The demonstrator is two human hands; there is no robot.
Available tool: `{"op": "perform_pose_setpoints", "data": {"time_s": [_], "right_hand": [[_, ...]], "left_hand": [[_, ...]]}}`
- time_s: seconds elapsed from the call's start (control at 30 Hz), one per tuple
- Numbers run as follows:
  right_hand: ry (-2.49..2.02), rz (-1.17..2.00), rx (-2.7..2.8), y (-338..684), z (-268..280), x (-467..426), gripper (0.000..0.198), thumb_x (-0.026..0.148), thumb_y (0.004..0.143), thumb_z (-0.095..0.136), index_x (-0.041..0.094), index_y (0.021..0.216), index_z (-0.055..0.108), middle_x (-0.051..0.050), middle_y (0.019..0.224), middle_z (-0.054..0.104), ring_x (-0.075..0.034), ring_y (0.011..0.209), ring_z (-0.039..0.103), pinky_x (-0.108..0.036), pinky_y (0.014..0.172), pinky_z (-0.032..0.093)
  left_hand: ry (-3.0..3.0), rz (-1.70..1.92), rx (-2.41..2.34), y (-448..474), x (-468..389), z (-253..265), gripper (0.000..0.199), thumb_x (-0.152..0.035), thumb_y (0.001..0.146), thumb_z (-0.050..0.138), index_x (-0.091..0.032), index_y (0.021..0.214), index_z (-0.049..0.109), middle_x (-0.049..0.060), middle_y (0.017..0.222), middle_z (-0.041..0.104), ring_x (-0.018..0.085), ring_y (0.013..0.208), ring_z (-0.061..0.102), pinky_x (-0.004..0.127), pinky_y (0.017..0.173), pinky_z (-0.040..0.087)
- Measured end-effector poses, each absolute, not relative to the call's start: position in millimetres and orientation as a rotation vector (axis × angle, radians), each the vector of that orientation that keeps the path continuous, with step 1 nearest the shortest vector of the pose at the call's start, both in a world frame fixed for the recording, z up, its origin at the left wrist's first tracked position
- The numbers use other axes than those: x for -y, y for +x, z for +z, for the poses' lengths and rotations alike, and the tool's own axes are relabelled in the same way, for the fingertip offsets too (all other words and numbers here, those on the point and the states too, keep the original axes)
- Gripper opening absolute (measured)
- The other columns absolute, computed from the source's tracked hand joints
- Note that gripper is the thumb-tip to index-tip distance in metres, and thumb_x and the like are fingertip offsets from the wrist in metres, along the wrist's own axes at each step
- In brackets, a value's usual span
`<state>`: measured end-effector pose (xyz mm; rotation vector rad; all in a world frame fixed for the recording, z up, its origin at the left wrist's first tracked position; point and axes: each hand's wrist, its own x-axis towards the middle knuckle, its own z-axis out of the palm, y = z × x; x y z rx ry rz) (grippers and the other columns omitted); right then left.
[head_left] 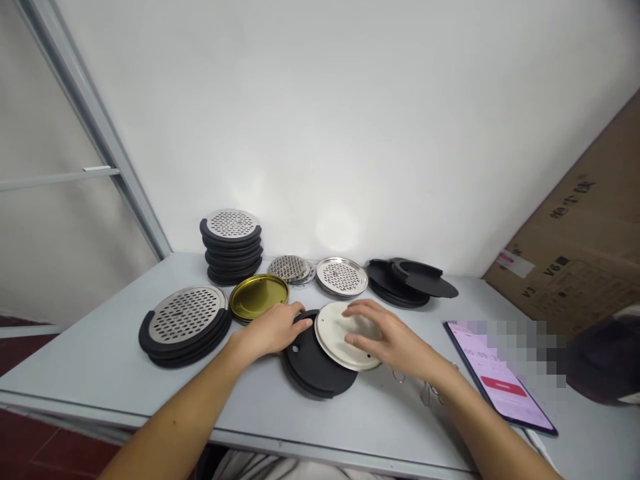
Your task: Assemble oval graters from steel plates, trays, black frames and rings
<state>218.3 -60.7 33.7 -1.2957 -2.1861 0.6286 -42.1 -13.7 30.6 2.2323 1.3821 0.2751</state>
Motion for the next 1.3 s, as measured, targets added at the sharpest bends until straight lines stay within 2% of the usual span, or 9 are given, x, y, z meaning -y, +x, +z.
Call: {"op": "perform_pose_setpoints", "data": {"time_s": [0.07, 0.1, 0.17, 0.23, 0.33, 0.53, 0.73, 0.83, 1.3], "right_hand": [[-1.386, 0.507, 2.1, 222.5, 24.2, 52.3, 0.038, 0.041, 0.088, 0.057, 0.026, 0.122, 0.055, -0.009, 0.128, 0.052, -0.025, 0.118, 0.05, -0.039, 0.101, 0.039], [-1.428, 0.468, 2.082, 224.6, 19.5, 48.7, 0.043, 0.043, 0.087, 0.059, 0.025, 0.126, 0.053, -0.009, 0.129, 0.051, -0.026, 0.121, 0.048, -0.041, 0.103, 0.038], [-1.49, 0.458, 2.067, 228.3, 12.0, 43.8, 0.05, 0.046, 0.084, 0.061, 0.026, 0.129, 0.051, -0.01, 0.128, 0.052, -0.028, 0.121, 0.048, -0.042, 0.102, 0.039], [-1.541, 0.516, 2.068, 230.7, 8.0, 42.1, 0.057, 0.05, 0.081, 0.063, 0.025, 0.131, 0.051, -0.01, 0.127, 0.053, -0.028, 0.119, 0.05, -0.042, 0.1, 0.041], [-1.572, 0.624, 2.081, 232.4, 7.4, 43.0, 0.065, 0.053, 0.076, 0.067, 0.025, 0.132, 0.05, -0.01, 0.13, 0.052, -0.029, 0.12, 0.05, -0.041, 0.099, 0.042], [-1.518, 0.829, 2.189, 237.0, 17.9, 47.9, 0.082, 0.052, 0.063, 0.079, 0.026, 0.135, 0.049, -0.009, 0.139, 0.044, -0.031, 0.123, 0.047, -0.042, 0.105, 0.038], [-1.429, 0.999, 2.291, 243.4, 32.5, 55.5, 0.099, 0.046, 0.054, 0.085, 0.031, 0.142, 0.041, -0.008, 0.148, 0.032, -0.033, 0.123, 0.047, -0.044, 0.104, 0.04], [-1.385, 1.029, 2.338, 245.6, 34.8, 56.3, 0.099, 0.042, 0.053, 0.086, 0.033, 0.142, 0.041, -0.006, 0.152, 0.029, -0.034, 0.124, 0.046, -0.044, 0.104, 0.04], [-1.377, 0.928, 2.397, 243.8, 28.7, 53.8, 0.094, 0.033, 0.052, 0.086, 0.031, 0.137, 0.047, -0.007, 0.15, 0.035, -0.033, 0.133, 0.037, -0.046, 0.11, 0.035]], "left_hand": [[2.195, 0.228, -1.294, -49.7, 14.2, 36.0, 0.066, -0.063, 0.082, 0.052, -0.022, 0.134, 0.051, 0.014, 0.123, 0.062, 0.029, 0.094, 0.066, 0.035, 0.082, 0.046], [2.208, 0.197, -1.238, -53.7, 13.8, 37.6, 0.077, -0.065, 0.076, 0.059, -0.023, 0.139, 0.045, 0.014, 0.131, 0.057, 0.031, 0.104, 0.063, 0.036, 0.087, 0.045], [2.26, 0.097, -1.13, -61.1, 11.9, 38.3, 0.104, -0.066, 0.061, 0.072, -0.024, 0.147, 0.031, 0.014, 0.146, 0.043, 0.036, 0.127, 0.047, 0.039, 0.1, 0.039], [2.307, -0.019, -1.068, -65.8, 9.8, 36.7, 0.124, -0.063, 0.052, 0.079, -0.023, 0.152, 0.017, 0.015, 0.155, 0.027, 0.038, 0.139, 0.029, 0.043, 0.109, 0.03], [2.34, -0.12, -1.047, -67.2, 8.0, 34.1, 0.136, -0.058, 0.047, 0.082, -0.02, 0.153, 0.006, 0.017, 0.157, 0.019, 0.039, 0.142, 0.02, 0.045, 0.112, 0.026], [2.359, -0.06, -0.97, -64.0, 7.8, 34.1, 0.122, -0.052, 0.045, 0.084, -0.024, 0.146, 0.024, 0.015, 0.149, 0.036, 0.039, 0.133, 0.038, 0.044, 0.106, 0.036], [2.306, 0.023, -0.869, -62.8, 7.8, 37.7, 0.114, -0.046, 0.045, 0.086, -0.026, 0.142, 0.03, 0.011, 0.145, 0.042, 0.037, 0.132, 0.041, 0.042, 0.104, 0.038], [2.288, 0.036, -0.861, -62.5, 7.6, 38.9, 0.115, -0.045, 0.044, 0.087, -0.025, 0.143, 0.03, 0.012, 0.145, 0.042, 0.037, 0.13, 0.043, 0.042, 0.103, 0.039], [2.232, 0.058, -0.816, -62.1, 8.2, 41.6, 0.117, -0.04, 0.045, 0.087, -0.026, 0.144, 0.027, 0.011, 0.142, 0.047, 0.036, 0.127, 0.047, 0.041, 0.1, 0.042]]}}
